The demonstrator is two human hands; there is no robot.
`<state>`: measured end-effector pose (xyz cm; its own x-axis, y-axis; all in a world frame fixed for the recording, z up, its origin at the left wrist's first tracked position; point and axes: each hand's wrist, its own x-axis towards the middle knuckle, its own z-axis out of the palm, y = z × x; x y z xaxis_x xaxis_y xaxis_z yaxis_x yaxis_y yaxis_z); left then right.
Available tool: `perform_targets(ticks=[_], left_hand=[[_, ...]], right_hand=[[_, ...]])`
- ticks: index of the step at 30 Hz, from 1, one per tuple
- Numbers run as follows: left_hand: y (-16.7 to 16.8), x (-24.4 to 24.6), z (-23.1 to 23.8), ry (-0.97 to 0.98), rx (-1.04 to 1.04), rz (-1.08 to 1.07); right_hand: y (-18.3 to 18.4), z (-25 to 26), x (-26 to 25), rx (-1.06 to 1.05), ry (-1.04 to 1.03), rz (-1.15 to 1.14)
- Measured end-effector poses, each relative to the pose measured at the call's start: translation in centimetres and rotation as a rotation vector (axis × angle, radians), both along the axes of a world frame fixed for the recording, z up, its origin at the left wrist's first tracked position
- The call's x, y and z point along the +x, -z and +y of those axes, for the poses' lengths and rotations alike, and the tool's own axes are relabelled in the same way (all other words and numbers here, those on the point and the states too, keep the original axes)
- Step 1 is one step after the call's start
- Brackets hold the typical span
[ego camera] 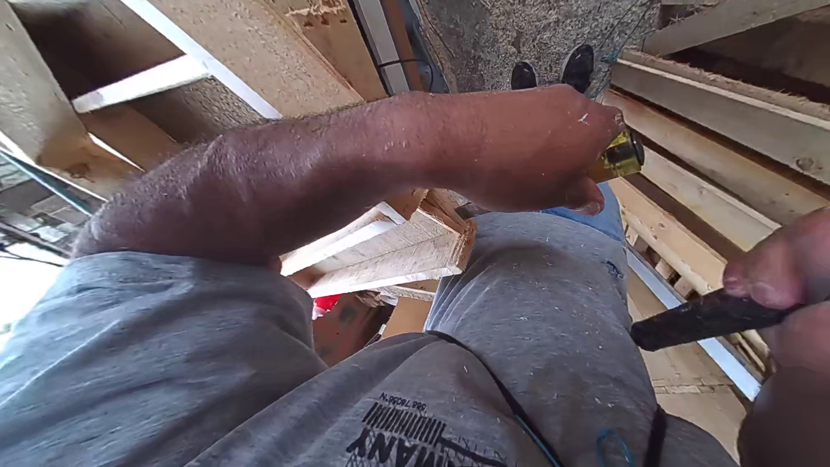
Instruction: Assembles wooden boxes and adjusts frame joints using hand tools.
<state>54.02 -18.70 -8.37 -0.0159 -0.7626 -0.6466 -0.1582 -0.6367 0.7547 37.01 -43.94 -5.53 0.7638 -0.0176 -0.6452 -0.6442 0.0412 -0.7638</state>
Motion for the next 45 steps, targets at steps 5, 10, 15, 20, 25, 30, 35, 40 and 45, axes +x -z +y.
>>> perform_targets(ticks=[5, 10, 15, 20, 25, 30, 35, 40, 45], left_hand=[[0.2, -0.7, -0.1, 0.021, 0.103, 0.010], [0.3, -0.8, -0.5, 0.009, 0.192, 0.023], [0.6, -0.8, -0.3, 0.018, 0.243, 0.034], [2.8, -2.3, 1.2, 0.240, 0.159, 0.041], [7.3, -3.2, 4.2, 0.075, -0.095, 0.031], [1.2, -1.3, 1.3, -0.019, 0.513, 0.183], [-1.6, -2.1, 4.0, -0.249, 0.325, 0.250], [-4.6, -2.7, 8.2, -0.637, -0.239, -0.163], [-8.8, -4.2, 9.5, -1.349, -0.659, -0.280]], right_hand=[[1.7, 1.2, -1.3, -0.018, -0.151, 0.001], [2.5, 3.7, -1.1, 0.044, -0.207, 0.031], [3.1, 4.2, -1.5, 0.031, -0.062, -0.004], [3.9, 3.3, -2.5, 0.027, -0.375, 0.053], [5.0, 1.0, -2.1, -0.031, 0.036, 0.008], [3.9, 2.6, -4.3, -0.023, -0.289, -0.020], [3.2, 1.7, -4.8, -0.096, -0.183, -0.065], [2.9, -2.0, -4.9, -0.250, -0.101, -0.019], [2.0, -2.7, -4.9, -0.289, -0.113, 0.003]])
